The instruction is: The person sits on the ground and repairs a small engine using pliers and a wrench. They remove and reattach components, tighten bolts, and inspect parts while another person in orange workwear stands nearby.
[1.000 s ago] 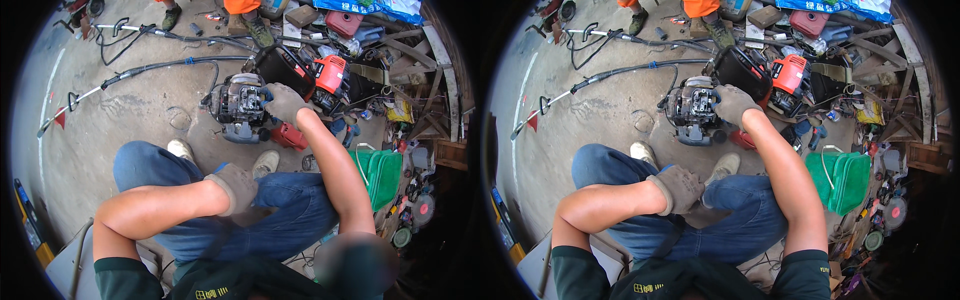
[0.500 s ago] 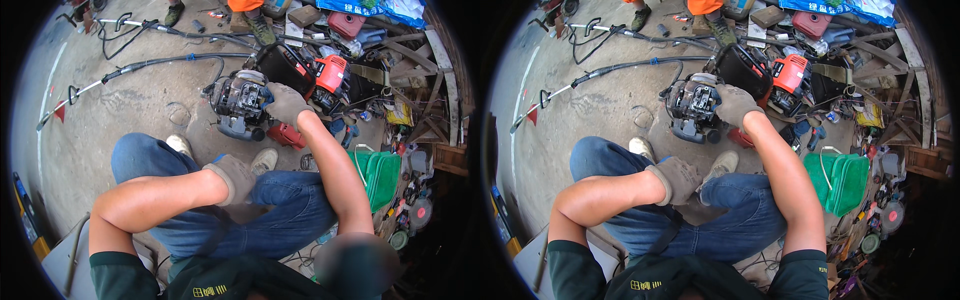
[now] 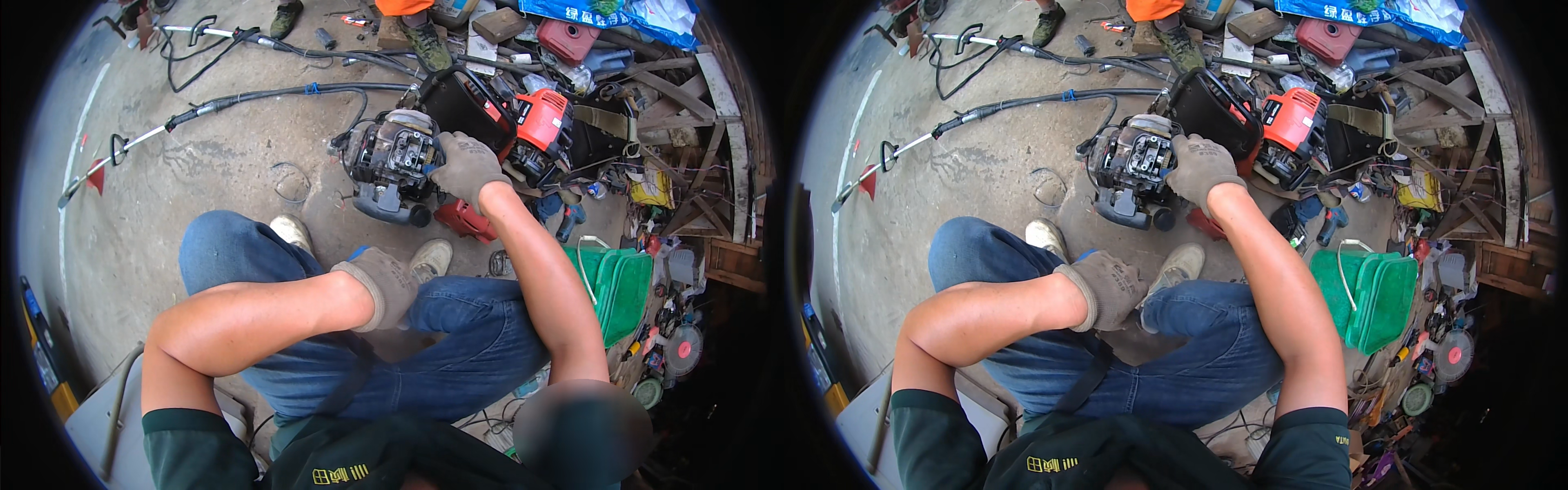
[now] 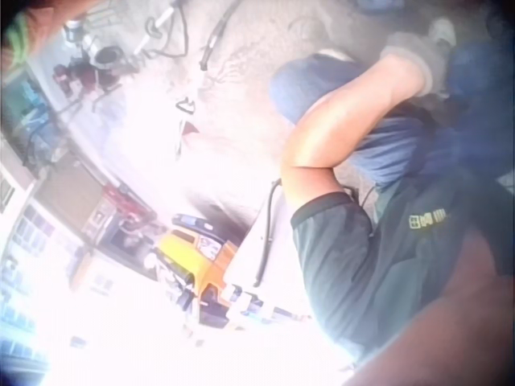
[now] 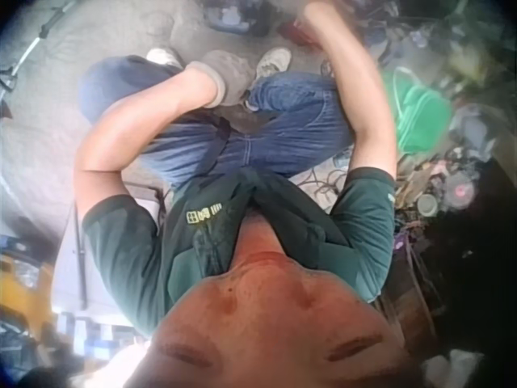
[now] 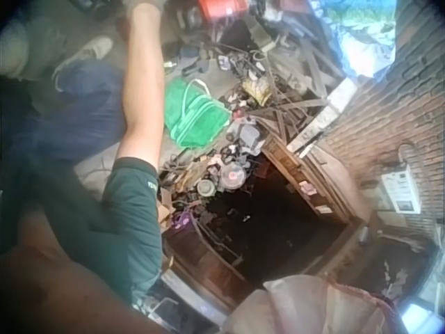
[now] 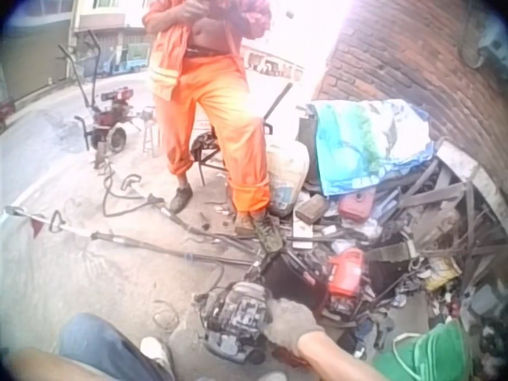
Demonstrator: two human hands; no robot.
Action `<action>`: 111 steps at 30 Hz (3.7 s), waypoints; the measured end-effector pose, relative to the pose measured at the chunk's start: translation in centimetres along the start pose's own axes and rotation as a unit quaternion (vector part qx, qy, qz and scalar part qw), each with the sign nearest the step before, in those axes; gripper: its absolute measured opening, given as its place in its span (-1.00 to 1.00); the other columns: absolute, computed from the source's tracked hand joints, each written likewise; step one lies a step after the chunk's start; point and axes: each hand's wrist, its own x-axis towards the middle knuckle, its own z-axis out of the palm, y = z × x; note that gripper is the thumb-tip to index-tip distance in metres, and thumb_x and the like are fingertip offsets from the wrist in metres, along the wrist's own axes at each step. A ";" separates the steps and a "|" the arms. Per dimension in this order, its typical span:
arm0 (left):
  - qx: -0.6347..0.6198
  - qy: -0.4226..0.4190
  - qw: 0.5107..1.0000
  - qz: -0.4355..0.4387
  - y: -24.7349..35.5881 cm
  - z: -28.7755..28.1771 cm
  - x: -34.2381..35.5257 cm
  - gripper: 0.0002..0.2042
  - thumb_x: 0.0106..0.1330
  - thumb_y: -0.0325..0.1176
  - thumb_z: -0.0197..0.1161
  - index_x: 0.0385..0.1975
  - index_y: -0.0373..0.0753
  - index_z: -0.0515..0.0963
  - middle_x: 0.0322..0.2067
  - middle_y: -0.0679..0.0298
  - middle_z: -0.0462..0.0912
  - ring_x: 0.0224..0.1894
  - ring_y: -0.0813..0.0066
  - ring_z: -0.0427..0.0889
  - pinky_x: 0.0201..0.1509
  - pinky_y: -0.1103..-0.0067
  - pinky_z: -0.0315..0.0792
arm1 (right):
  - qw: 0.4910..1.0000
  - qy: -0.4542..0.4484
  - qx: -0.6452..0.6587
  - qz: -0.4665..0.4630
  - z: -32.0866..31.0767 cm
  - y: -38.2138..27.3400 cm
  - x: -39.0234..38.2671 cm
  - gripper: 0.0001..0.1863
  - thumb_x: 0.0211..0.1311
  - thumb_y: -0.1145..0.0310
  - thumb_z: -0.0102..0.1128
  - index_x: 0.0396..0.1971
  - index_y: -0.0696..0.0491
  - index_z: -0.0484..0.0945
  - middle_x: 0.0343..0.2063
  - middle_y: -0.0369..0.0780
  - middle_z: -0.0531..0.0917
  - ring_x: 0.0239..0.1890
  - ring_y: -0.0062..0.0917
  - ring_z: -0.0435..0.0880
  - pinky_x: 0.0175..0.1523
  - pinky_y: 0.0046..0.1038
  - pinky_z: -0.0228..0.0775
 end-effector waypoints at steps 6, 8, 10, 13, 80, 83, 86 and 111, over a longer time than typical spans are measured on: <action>-0.005 0.018 1.000 0.003 -0.2 0.2 0.0 -0.56 0.23 0.00 0.23 -0.07 -0.22 0.65 -0.13 -0.01 0.71 -0.05 0.05 0.72 0.02 0.27 0.54 | 0.999 0.010 -0.012 -0.037 0.2 0.5 0.0 -0.53 0.10 0.22 0.27 0.00 0.13 0.55 -0.07 -0.02 0.62 0.08 -0.16 0.61 0.18 -0.21 0.44; -0.007 0.014 1.000 0.003 -0.3 0.2 0.1 -0.56 0.23 0.00 0.23 -0.07 -0.22 0.65 -0.13 -0.01 0.71 -0.04 0.06 0.72 0.02 0.27 0.54 | 0.999 0.017 -0.010 -0.039 0.2 0.7 0.1 -0.54 0.12 0.23 0.27 0.01 0.12 0.56 -0.07 -0.03 0.62 0.08 -0.16 0.61 0.18 -0.21 0.44; -0.007 0.012 1.000 0.002 -0.3 0.4 0.2 -0.56 0.23 -0.01 0.23 -0.07 -0.22 0.65 -0.13 -0.01 0.71 -0.04 0.06 0.71 0.01 0.27 0.54 | 0.999 0.033 0.000 -0.039 0.2 0.9 0.1 -0.55 0.14 0.23 0.26 0.03 0.09 0.56 -0.07 -0.04 0.63 0.08 -0.17 0.61 0.18 -0.21 0.44; 0.001 0.023 1.000 0.005 -0.2 0.6 0.2 -0.56 0.23 -0.01 0.23 -0.06 -0.22 0.65 -0.13 -0.01 0.71 -0.05 0.05 0.72 0.00 0.27 0.55 | 0.998 0.053 0.020 -0.041 -0.1 0.7 0.0 -0.57 0.17 0.24 0.24 0.04 0.05 0.57 -0.08 -0.06 0.63 0.07 -0.18 0.61 0.18 -0.21 0.43; 0.002 0.028 1.000 0.003 -0.4 0.8 0.3 -0.53 0.22 0.00 0.25 -0.03 -0.25 0.63 -0.10 -0.03 0.69 -0.04 0.04 0.71 0.03 0.27 0.53 | 0.996 -0.004 0.046 -0.077 -1.5 1.1 0.1 -0.64 0.16 0.28 0.16 -0.05 0.00 0.70 -0.14 -0.08 0.64 0.02 -0.16 0.62 0.16 -0.21 0.42; 0.005 0.021 1.000 -0.003 -0.3 0.9 0.3 -0.51 0.22 0.03 0.25 -0.04 -0.24 0.63 -0.10 -0.02 0.69 -0.03 0.04 0.71 0.03 0.27 0.53 | 0.995 -0.012 0.049 -0.086 -1.7 1.4 0.1 -0.64 0.16 0.28 0.16 -0.06 0.01 0.71 -0.12 -0.08 0.66 0.01 -0.15 0.63 0.16 -0.23 0.43; 0.006 0.025 1.000 -0.004 -0.4 1.2 0.4 -0.51 0.22 0.04 0.25 -0.03 -0.24 0.63 -0.10 -0.02 0.69 -0.03 0.05 0.71 0.03 0.27 0.53 | 0.996 -0.023 0.060 -0.064 -2.6 1.4 0.0 -0.62 0.18 0.24 0.16 -0.01 -0.01 0.69 -0.06 -0.08 0.65 0.07 -0.17 0.61 0.21 -0.24 0.41; -0.204 0.449 0.860 -0.135 -9.6 -8.3 -14.9 -0.62 0.41 -0.29 0.28 0.17 -0.25 0.54 -0.18 0.22 0.67 -0.32 0.59 0.64 -0.28 0.63 0.53 | 0.957 0.078 0.274 0.061 -9.7 2.7 -6.2 -0.56 0.33 0.30 0.25 0.18 0.06 0.57 -0.15 -0.21 0.70 -0.16 -0.63 0.65 -0.02 -0.55 0.45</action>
